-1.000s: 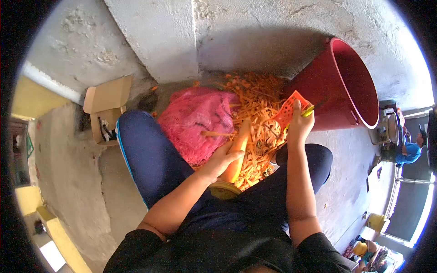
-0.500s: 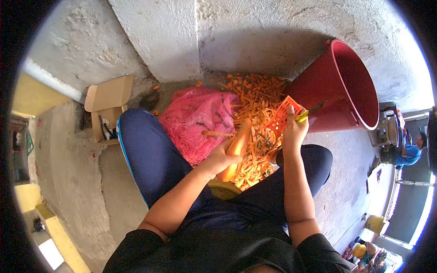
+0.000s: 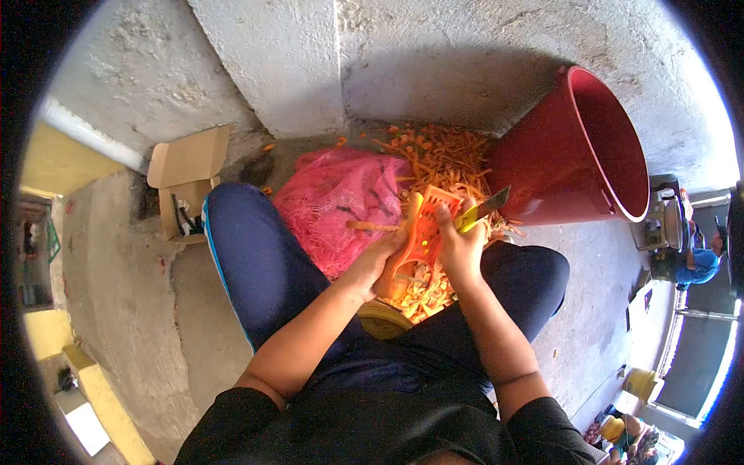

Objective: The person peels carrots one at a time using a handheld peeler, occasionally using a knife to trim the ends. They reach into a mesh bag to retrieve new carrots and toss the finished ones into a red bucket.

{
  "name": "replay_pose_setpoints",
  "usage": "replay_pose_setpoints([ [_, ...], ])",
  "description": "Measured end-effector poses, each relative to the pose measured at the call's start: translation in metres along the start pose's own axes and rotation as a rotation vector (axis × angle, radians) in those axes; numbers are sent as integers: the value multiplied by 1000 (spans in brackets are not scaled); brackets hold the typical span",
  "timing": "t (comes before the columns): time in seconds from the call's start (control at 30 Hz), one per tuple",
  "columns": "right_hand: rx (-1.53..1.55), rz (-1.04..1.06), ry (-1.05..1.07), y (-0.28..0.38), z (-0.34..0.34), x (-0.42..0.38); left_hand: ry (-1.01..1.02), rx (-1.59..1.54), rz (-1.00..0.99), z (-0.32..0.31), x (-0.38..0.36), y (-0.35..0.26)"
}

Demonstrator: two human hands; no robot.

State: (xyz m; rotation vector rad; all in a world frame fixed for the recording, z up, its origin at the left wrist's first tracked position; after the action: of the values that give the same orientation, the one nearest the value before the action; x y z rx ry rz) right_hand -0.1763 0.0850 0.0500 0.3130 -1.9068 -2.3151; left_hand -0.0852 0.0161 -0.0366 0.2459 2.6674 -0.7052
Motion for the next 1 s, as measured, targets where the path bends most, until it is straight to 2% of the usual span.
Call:
replay_pose_setpoints([
  [0.03, 15, -12, 36, 0, -5, -4, -26, -33, 1, -1, 0, -1],
  [0.07, 94, -120, 118, -4, -11, -8, -52, -65, 1, -2, 1, -1],
  [0.1, 35, -36, 97, -7, -12, -10, -77, -97, 2, -3, 0, -2],
  [0.2, -89, 23, 88, -10, -16, -13, -63, -192, -48, -7, -1, -6],
  [0.37, -234, 86, 57, 8, -16, -16, -97, -186, -20, 12, 10, 7],
  [0.57, -68, 57, 114, -8, -13, -12, -150, -152, 12, 8, 6, 6],
  [0.73, -226, 51, 154, -4, -18, -15, -183, -42, 16, 8, 5, 3],
  [0.9, -328, 144, 60, 11, -15, -16, -186, 34, 4, 2, 1, -1],
  [1.0, -346, 163, -82, 8, -2, 0, -44, -81, -23, -16, -2, -2],
])
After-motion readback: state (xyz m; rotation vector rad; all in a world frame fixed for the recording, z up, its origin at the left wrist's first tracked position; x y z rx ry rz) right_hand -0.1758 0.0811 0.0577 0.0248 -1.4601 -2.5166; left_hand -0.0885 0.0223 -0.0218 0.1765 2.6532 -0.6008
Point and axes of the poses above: each hand's wrist, its own x-axis towards the middle knuckle, its own z-axis out of the back of the hand, y = z × x, the point moved 7 cm from there along x, towards the middle knuckle, and after that the axes turned 10 degrees about -z, right-handed, at the moved point
